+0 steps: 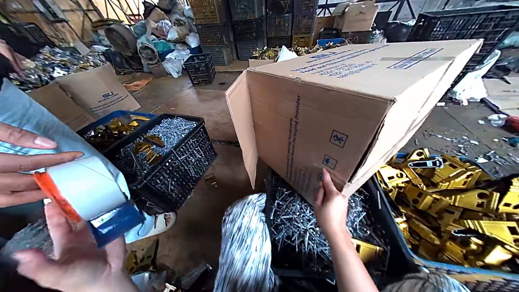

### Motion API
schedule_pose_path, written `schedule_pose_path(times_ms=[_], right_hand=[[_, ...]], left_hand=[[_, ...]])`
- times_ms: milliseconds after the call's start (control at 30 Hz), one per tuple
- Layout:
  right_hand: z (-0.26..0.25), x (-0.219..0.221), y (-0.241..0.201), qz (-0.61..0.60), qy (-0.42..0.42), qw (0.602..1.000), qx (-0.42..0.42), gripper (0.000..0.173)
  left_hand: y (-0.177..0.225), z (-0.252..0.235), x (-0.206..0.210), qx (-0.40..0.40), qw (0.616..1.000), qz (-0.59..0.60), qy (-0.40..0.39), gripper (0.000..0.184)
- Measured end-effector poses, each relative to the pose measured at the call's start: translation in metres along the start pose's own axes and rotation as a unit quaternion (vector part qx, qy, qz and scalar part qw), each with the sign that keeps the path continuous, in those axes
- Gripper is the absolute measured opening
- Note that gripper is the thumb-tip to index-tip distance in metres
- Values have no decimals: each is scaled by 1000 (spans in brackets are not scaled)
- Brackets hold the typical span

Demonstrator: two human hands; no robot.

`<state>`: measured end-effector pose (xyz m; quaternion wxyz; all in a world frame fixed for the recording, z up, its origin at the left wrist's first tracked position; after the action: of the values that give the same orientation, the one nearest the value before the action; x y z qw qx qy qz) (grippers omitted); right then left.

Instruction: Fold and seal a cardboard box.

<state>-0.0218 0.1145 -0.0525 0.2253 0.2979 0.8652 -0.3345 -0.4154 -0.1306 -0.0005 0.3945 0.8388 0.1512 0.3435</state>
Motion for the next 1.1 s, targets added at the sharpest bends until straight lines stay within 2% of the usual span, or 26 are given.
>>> schedule_pose_path(times_ms=[67, 133, 267, 400, 467, 567, 633, 700, 767, 833, 900, 967, 1100], right_hand=[[-4, 0, 4, -17, -10, 1000, -15, 47], [-2, -6, 5, -23, -5, 999, -26, 46], [8, -9, 5, -47, -14, 998, -34, 47], [11, -5, -28, -168, -73, 979, -91, 48], [15, -3, -66, -275, -146, 939, -150, 54], [24, -1, -114, -403, -256, 847, -233, 92], [37, -4, -126, -483, -263, 801, -238, 113], [52, -4, -119, -538, -249, 772, -229, 116], [67, -7, -104, -523, -250, 783, -227, 109], [79, -13, -90, -477, -220, 818, -234, 94], [86, -21, -81, -433, -172, 850, -246, 82], [91, -28, -76, -413, -138, 863, -256, 74], [99, -38, -72, -408, -115, 872, -245, 63]], left_hand=[[-7, -3, 14, -4, 999, -23, 22, 110], [-17, -7, 23, -2, 999, -41, 30, 117], [-35, -1, 41, 2, 1000, 9, 6, 94], [-49, 9, 75, -66, 989, 134, -10, 62], [-51, 19, 98, -110, 978, 177, -23, 57], [-55, 44, 132, -162, 981, 103, -8, 65], [-59, 63, 146, -202, 979, 39, -3, 61], [-63, 79, 154, -235, 969, 70, -7, 60], [-69, 89, 155, -260, 951, 145, -78, 78], [-80, 97, 156, -280, 918, 219, -176, 94], [-91, 107, 160, -279, 893, 258, -239, 92], [-96, 114, 166, -258, 883, 287, -267, 88], [-95, 118, 178, -201, 893, 283, -287, 87]])
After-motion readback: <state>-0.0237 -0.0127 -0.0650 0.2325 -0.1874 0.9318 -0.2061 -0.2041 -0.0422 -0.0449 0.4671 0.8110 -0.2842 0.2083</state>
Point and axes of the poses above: each hand's wrist, its own z-axis away from the middle knuckle, its own x-axis out of the palm, y = z × x, the point moved 1 cm from there along -z, towards the middle knuckle, and after that the axes turned 12 degrees about -x, right-handed, at the moved point
